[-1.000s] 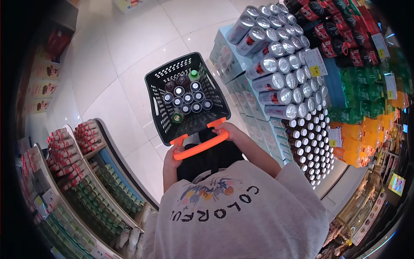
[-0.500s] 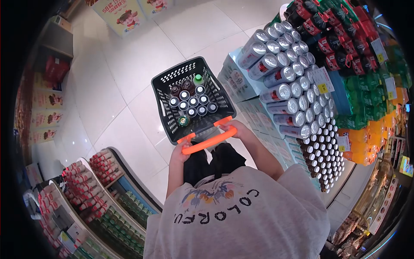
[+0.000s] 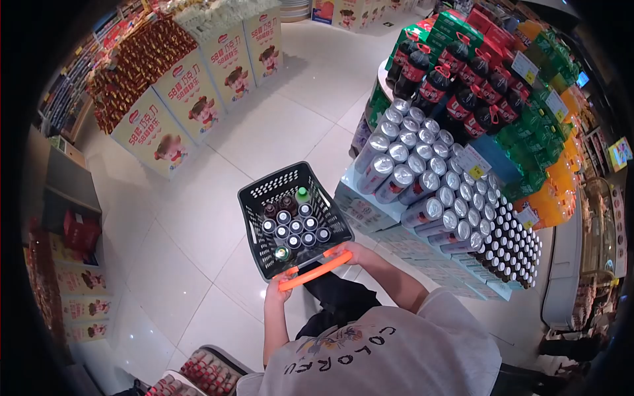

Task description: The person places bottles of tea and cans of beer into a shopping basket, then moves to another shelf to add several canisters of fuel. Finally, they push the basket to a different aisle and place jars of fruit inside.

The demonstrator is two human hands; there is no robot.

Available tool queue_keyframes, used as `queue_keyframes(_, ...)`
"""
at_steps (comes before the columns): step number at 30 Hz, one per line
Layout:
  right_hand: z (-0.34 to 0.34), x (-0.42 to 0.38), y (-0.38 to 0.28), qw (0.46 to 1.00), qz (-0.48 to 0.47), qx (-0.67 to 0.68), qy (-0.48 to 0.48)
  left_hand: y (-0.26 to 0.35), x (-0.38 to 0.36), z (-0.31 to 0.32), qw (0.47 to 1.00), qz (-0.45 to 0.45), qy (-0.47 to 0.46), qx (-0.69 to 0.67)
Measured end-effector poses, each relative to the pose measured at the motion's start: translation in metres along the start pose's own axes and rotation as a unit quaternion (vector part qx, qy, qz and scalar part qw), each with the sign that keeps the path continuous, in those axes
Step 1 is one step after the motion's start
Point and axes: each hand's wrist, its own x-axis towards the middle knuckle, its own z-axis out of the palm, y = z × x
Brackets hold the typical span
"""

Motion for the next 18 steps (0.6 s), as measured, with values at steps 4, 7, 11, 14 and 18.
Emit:
queue_keyframes(4,-0.021,0.073,-0.037,0.994,0.002,0.016,-0.108,0.063,0.03,0.026,0.998,-0.061,-0.022,-0.006)
queue_keyframes(7,0.029,0.074,-0.057,0.989,-0.013,0.107,-0.097,0.098,0.043,0.053,0.996,-0.079,-0.043,0.026)
queue_keyframes(11,0.054,0.11,-0.094,0.99,-0.069,0.114,-0.054,0.157,0.071,0.099,0.992,-0.11,-0.05,0.046)
queue_keyframes(14,0.059,0.141,-0.12,0.986,-0.09,0.135,-0.041,0.2,0.103,0.123,0.986,-0.163,-0.032,0.016)
queue_keyframes(18,0.121,0.119,-0.161,0.976,-0.126,0.178,-0.027,0.241,0.117,0.189,0.98,-0.175,-0.021,0.096)
